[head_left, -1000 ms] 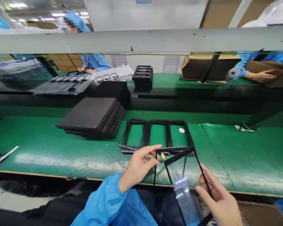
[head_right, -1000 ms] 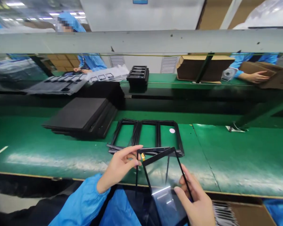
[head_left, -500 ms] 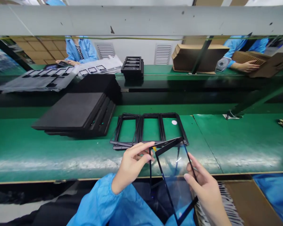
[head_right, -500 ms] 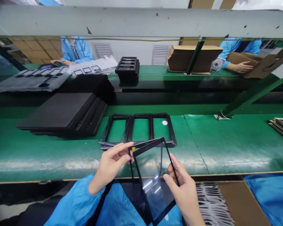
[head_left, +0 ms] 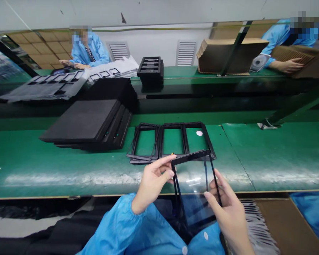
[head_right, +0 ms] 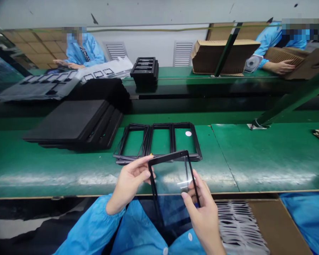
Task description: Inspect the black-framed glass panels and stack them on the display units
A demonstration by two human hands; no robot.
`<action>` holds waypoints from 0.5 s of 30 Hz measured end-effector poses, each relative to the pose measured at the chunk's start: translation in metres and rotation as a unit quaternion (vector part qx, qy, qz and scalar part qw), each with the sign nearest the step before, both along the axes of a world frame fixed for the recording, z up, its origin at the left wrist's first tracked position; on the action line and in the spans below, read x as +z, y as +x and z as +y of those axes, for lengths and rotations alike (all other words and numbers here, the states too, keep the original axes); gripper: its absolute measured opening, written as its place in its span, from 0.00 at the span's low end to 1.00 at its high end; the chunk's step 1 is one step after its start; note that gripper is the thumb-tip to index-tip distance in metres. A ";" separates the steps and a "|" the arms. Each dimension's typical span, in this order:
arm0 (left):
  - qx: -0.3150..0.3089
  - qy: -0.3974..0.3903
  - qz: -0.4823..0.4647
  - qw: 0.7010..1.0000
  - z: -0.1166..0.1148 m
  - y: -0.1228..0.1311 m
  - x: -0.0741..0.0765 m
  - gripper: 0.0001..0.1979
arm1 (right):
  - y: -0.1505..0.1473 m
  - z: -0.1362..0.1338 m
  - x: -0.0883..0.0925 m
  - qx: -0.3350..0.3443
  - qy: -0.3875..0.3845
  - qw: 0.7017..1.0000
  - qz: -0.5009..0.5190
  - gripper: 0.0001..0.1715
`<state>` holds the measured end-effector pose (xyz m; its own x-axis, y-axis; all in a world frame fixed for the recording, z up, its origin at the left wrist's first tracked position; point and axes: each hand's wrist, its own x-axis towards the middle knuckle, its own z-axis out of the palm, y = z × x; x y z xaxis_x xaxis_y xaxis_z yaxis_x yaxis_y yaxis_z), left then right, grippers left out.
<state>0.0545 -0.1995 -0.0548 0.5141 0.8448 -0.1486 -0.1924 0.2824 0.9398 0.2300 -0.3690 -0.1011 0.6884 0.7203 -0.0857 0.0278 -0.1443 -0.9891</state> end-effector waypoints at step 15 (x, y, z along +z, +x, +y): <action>-0.016 -0.058 -0.007 0.998 -0.003 0.006 -0.012 0.29 | -0.003 -0.003 0.005 0.011 0.000 1.000 0.021 0.37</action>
<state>0.0601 -0.2027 -0.0669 0.5428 0.8058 -0.2368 -0.1943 0.3948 0.8980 0.2272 -0.3717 -0.0964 0.6684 0.7350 -0.1142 -0.0101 -0.1445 -0.9895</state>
